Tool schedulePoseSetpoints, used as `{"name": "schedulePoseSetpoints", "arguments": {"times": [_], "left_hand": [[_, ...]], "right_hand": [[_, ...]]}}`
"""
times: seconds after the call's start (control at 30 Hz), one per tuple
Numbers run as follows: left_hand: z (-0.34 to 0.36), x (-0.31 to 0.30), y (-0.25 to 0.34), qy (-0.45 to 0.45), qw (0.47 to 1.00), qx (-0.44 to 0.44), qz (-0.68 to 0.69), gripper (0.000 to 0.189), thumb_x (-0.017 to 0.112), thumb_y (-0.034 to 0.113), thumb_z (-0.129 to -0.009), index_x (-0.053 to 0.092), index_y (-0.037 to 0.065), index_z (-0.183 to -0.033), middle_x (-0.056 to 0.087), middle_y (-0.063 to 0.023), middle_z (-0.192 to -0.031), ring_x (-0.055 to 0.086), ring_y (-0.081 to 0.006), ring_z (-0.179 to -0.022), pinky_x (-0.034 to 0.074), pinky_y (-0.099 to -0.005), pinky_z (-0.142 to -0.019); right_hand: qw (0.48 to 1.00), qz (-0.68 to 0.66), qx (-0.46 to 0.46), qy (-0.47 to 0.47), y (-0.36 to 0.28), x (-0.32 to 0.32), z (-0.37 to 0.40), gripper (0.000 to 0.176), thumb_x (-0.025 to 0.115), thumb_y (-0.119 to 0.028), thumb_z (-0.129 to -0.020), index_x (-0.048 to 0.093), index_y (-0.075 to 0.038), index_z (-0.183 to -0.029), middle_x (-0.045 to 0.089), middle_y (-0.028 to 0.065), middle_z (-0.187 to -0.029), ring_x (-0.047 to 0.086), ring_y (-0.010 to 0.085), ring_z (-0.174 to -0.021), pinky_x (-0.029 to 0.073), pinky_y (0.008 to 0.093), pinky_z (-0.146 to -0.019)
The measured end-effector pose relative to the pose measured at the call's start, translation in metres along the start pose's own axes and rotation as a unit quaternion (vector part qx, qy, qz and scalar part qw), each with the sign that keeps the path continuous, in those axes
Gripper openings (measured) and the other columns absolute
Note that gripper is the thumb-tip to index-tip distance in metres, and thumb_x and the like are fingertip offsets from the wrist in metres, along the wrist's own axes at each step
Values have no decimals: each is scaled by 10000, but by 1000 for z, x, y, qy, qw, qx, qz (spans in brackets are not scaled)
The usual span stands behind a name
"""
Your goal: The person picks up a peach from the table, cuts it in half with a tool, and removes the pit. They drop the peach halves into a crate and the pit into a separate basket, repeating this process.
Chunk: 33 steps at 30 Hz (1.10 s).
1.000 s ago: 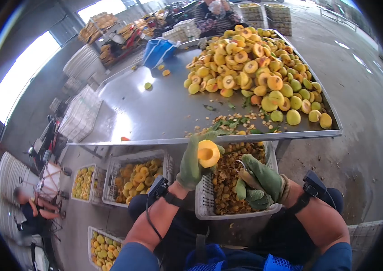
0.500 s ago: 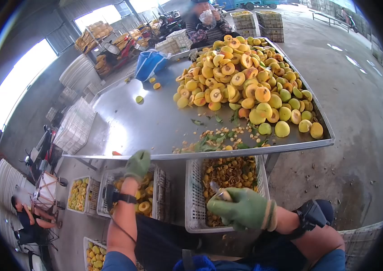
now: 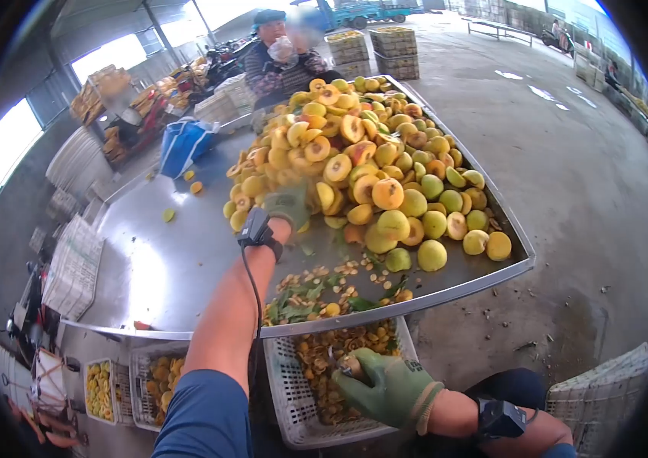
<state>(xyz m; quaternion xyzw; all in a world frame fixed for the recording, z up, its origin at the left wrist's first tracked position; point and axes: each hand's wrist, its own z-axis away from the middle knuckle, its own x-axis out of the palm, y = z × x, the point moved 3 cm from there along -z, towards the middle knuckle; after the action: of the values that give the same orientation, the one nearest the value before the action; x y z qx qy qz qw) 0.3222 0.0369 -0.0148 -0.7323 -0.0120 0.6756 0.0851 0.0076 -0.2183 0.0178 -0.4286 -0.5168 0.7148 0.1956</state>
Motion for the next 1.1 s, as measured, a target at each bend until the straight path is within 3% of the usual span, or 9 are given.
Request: {"name": "schedulePoseSetpoints", "arguments": {"times": [0.17, 0.33, 0.4, 0.47, 0.6, 0.7, 0.83, 0.93, 1.1], "left_hand": [[26, -4, -3, -50, 972, 61, 222, 693, 727, 364, -884, 484, 97, -1476, 622, -168, -1373, 612, -313, -1241, 507, -444, -993], [141, -51, 37, -243, 712, 114, 649, 527, 760, 275, -912, 608, 38, -1358, 670, -112, -1305, 637, -238, -1189, 509, -378, -1011], [185, -70, 50, -186, 737, 144, 633, 463, 773, 239, -923, 658, 14, -1311, 689, -90, -1278, 648, -208, -1168, 510, -352, -1018], [223, -89, 64, -84, 797, 91, 591, 418, 761, 175, -946, 656, 5, -1313, 700, -80, -1220, 646, -141, -1101, 523, -307, -973], [250, -54, 54, 76, 649, -41, 756, 464, 627, 248, -1047, 546, -11, -1424, 680, -79, -1235, 629, -144, -1112, 509, -307, -984], [262, -47, 64, 175, 602, 22, 779, 537, 427, 385, -1118, 451, 5, -1496, 626, -123, -1342, 612, -202, -1204, 498, -350, -1049], [271, -19, 71, 170, 613, -23, 771, 644, 306, 509, -1117, 429, 11, -1506, 622, -120, -1325, 619, -195, -1161, 510, -361, -1038], [267, -17, 44, 182, 654, -33, 734, 655, 320, 536, -1109, 486, 12, -1466, 634, -107, -1291, 633, -183, -1122, 520, -356, -1021], [274, -8, 30, 71, 620, -22, 781, 595, 328, 438, -1128, 493, -26, -1461, 606, -131, -1354, 612, -192, -1185, 500, -340, -1041]], "right_hand": [[995, -84, 2, 52, 12, -16, -36, 387, 631, -406, -961, 639, -52, -1119, 719, 209, -977, 698, 375, -923, 536, 450, -802], [964, -162, 1, 209, 36, -27, -83, 385, 655, -418, -971, 648, -42, -1053, 684, 115, -905, 646, 194, -833, 526, 370, -756], [939, -302, -75, 149, 45, -21, -107, 391, 689, -431, -967, 668, -46, -1032, 659, 45, -846, 595, 116, -759, 500, 317, -665], [940, -329, 90, 21, 29, -21, -90, 423, 687, -476, -974, 690, -57, -1023, 648, 11, -793, 556, 97, -638, 452, 287, -548], [885, -447, 127, -28, 35, 2, -100, 499, 619, -561, -994, 703, -72, -1045, 656, 16, -745, 550, 95, -509, 416, 256, -428], [874, -469, 123, -19, 14, 13, -93, 499, 622, -558, -992, 694, -69, -1068, 665, 26, -746, 566, 104, -495, 425, 256, -419], [914, -386, 121, -20, -3, 22, -84, 449, 642, -484, -1001, 675, -38, -1042, 645, 18, -698, 597, 102, -551, 447, 287, -455], [986, -118, -56, 106, 1, 24, -94, 408, 665, -421, -989, 636, -16, -955, 617, 45, -662, 613, 112, -599, 473, 337, -527], [985, 110, -109, 69, -3, 20, -84, 253, 658, -302, -915, 636, -51, -894, 686, 222, -809, 664, 451, -783, 516, 512, -688]]}}
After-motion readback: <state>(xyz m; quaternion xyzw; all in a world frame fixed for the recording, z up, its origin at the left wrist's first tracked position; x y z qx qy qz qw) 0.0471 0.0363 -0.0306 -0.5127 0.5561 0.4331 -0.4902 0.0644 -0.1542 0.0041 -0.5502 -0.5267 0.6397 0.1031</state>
